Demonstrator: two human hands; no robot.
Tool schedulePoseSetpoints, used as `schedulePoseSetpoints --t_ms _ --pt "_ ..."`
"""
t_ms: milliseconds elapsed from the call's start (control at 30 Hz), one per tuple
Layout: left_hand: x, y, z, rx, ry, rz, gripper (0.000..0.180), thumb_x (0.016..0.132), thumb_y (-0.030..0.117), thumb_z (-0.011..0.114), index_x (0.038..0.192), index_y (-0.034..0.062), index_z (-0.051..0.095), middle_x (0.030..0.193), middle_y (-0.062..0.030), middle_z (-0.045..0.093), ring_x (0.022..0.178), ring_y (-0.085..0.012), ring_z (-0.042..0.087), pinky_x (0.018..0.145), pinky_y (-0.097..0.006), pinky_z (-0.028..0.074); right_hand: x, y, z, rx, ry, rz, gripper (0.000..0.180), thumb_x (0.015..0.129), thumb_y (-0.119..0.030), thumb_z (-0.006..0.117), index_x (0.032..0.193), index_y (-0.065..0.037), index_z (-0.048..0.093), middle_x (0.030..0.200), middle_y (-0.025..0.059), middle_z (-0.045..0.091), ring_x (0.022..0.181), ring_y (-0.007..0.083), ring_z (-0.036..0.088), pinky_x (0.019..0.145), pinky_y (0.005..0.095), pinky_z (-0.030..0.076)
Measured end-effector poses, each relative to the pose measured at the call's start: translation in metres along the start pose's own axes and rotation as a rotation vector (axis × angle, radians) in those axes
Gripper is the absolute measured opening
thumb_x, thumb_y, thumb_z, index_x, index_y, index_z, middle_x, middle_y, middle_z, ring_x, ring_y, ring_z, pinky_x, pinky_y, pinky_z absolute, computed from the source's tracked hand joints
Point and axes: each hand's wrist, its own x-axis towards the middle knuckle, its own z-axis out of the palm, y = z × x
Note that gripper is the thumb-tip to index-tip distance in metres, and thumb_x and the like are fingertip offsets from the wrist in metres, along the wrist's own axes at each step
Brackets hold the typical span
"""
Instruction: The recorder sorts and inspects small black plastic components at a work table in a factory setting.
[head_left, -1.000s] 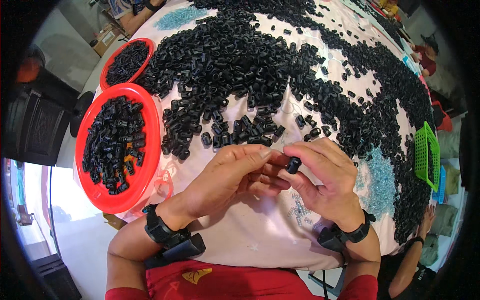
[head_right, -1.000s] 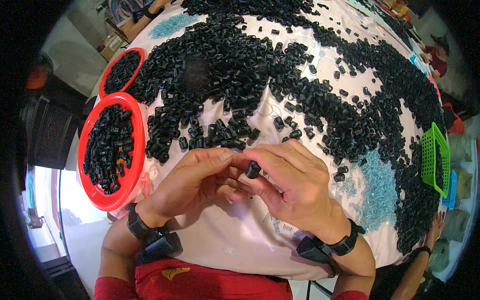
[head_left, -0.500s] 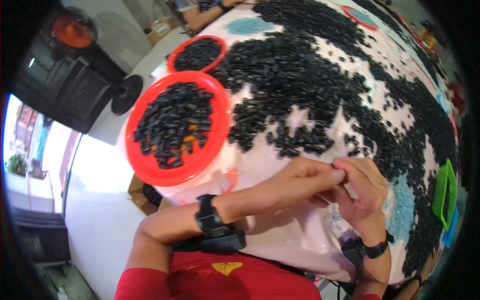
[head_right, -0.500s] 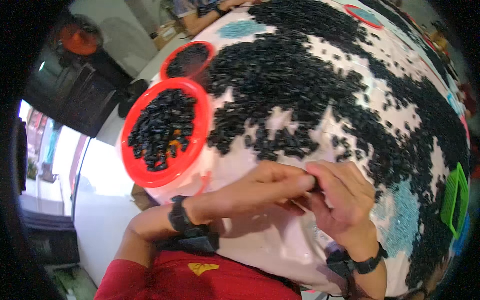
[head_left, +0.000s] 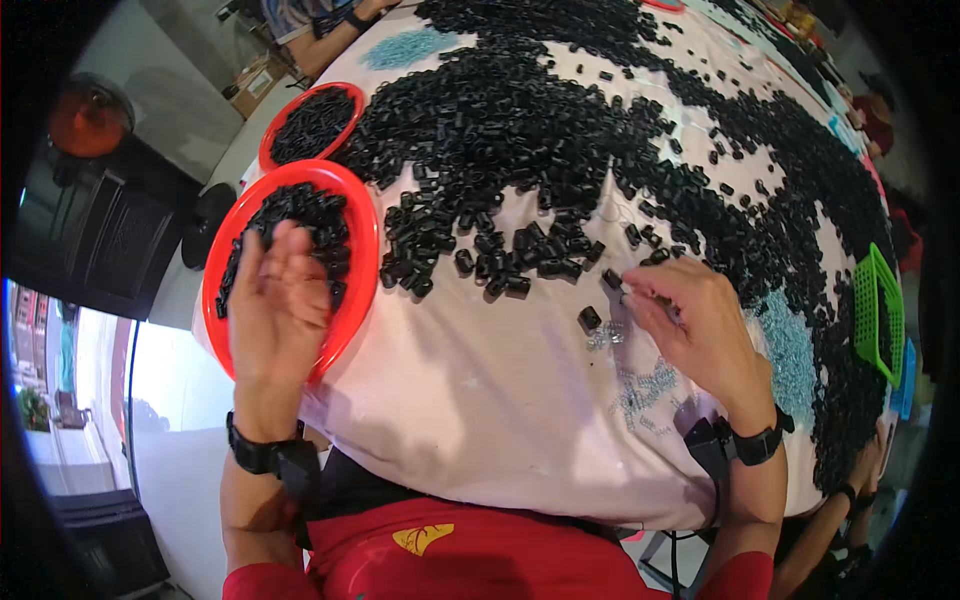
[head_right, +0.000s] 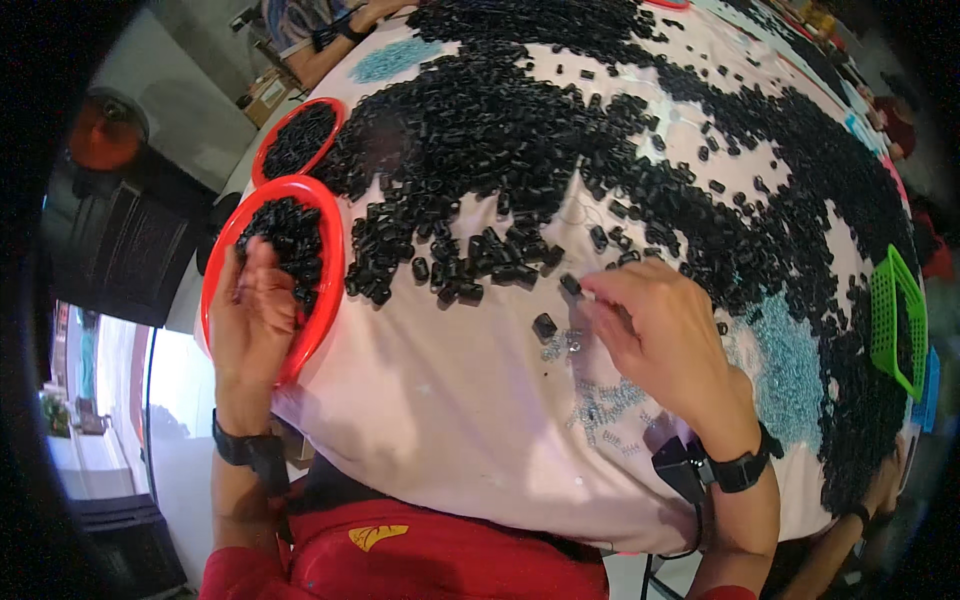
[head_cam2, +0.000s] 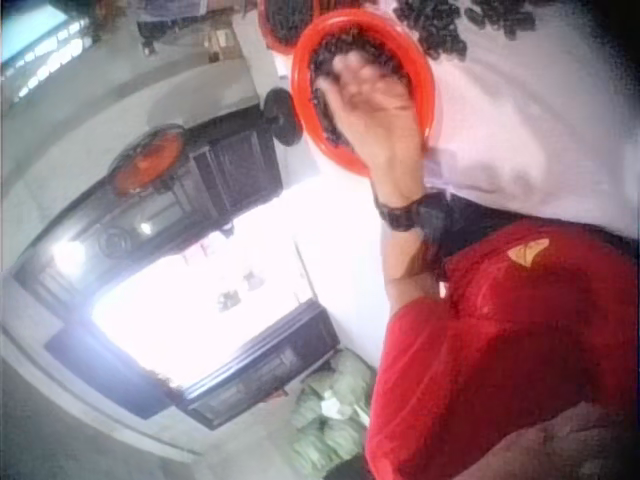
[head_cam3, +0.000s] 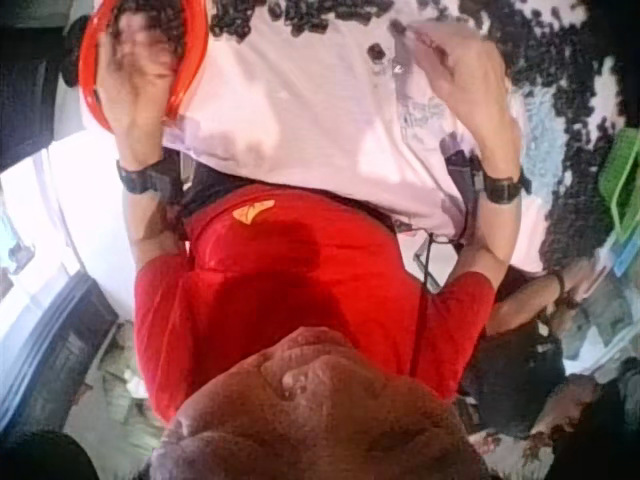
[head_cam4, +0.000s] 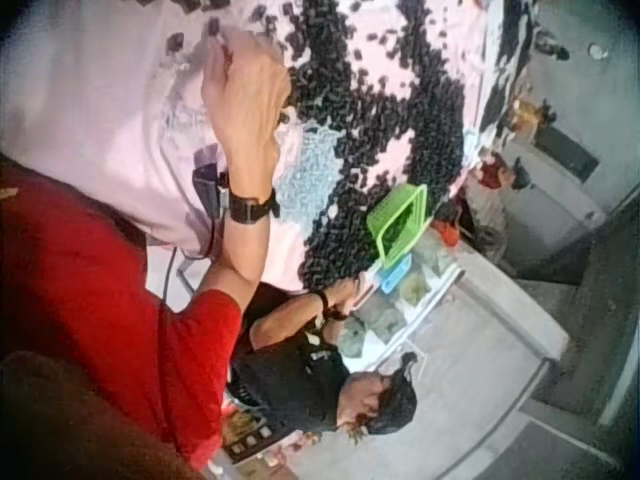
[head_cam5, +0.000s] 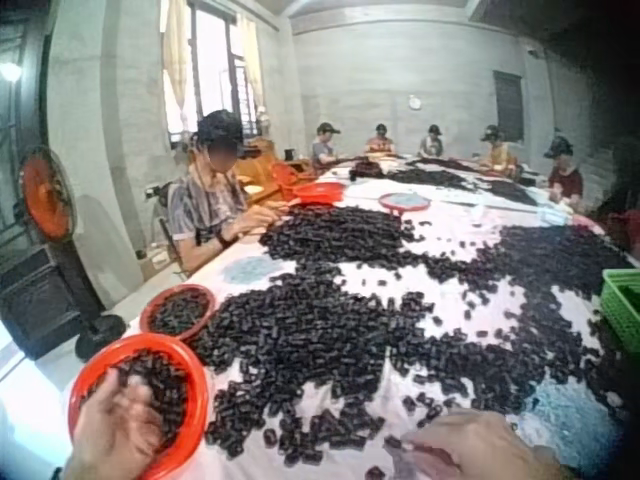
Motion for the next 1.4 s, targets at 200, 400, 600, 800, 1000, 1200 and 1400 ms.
schedulePoseSetpoints --t_ms 200,400,600,800,1000,1200,1400 --pt "-0.003 0.000 -0.001 0.024 0.042 0.022 0.038 0.108 0.036 0.054 0.118 0.0019 0.066 0.095 -0.0094 0.072 0.078 -0.0165 0.067 0.065 -0.025 0.056 -0.002 -0.008 -0.010 0.001 -0.126 -0.106 0.009 0.083 -0.008 0.073 0.089 -0.002 0.073 0.081 0.0141 0.068 0.079 0.0339 0.067 0.069 0.0428 0.053" --pt "-0.012 -0.066 0.068 0.948 -0.189 -0.273 0.030 0.105 0.027 0.062 0.120 0.0034 0.070 0.096 -0.0038 0.073 0.077 -0.0074 0.066 0.064 -0.021 0.051 -0.010 -0.004 -0.009 -0.152 -0.222 -0.126 0.013 0.075 -0.008 0.073 0.088 -0.005 0.074 0.075 0.0088 0.063 0.077 0.0286 0.064 0.066 0.0400 0.052" --pt "-0.007 -0.138 0.075 1.541 -0.674 0.209 0.031 0.097 0.012 0.068 0.126 0.0021 0.068 0.098 -0.0095 0.068 0.080 -0.0191 0.066 0.068 -0.031 0.051 -0.009 -0.009 -0.023 -0.141 -0.295 -0.109 0.011 0.077 -0.009 0.069 0.085 -0.003 0.073 0.077 0.0138 0.065 0.080 0.0344 0.066 0.070 0.0451 0.053" --pt "-0.002 -0.148 0.074 1.722 -0.788 0.372 0.018 0.089 0.009 0.073 0.106 0.0048 0.067 0.089 -0.0126 0.058 0.083 -0.0311 0.062 0.072 -0.040 0.050 -0.008 -0.005 -0.026 -0.131 -0.292 -0.111 0.008 0.078 -0.010 0.070 0.082 -0.003 0.070 0.078 0.0128 0.066 0.082 0.0347 0.066 0.070 0.0463 0.053" --pt "0.000 -0.147 0.073 1.658 -0.762 0.329 0.021 0.087 0.006 0.075 0.106 0.0045 0.067 0.088 -0.0121 0.059 0.077 -0.0284 0.064 0.067 -0.038 0.051 -0.007 -0.005 -0.008 -0.104 -0.233 -0.155 0.008 0.079 -0.011 0.071 0.082 -0.004 0.068 0.080 0.0119 0.064 0.081 0.0338 0.066 0.069 0.0457 0.053" --pt "0.003 -0.146 0.069 1.642 -0.796 0.317 0.025 0.087 0.006 0.075 0.112 0.0038 0.068 0.088 -0.0117 0.060 0.075 -0.0259 0.064 0.065 -0.035 0.051 -0.004 -0.003 -0.015 -0.003 -0.200 -0.059 0.008 0.076 -0.006 0.070 0.081 -0.002 0.066 0.077 0.0131 0.066 0.076 0.0348 0.066 0.069 0.0438 0.053" --pt "0.006 -0.144 0.073 1.542 -0.749 0.308 0.025 0.086 0.005 0.074 0.110 0.0036 0.067 0.088 -0.0119 0.060 0.075 -0.0259 0.065 0.065 -0.036 0.052 -0.003 0.012 -0.019 0.087 0.040 -0.088 0.012 0.071 -0.004 0.072 0.079 -0.001 0.063 0.074 0.0128 0.065 0.070 0.0337 0.066 0.065 0.0396 0.052"
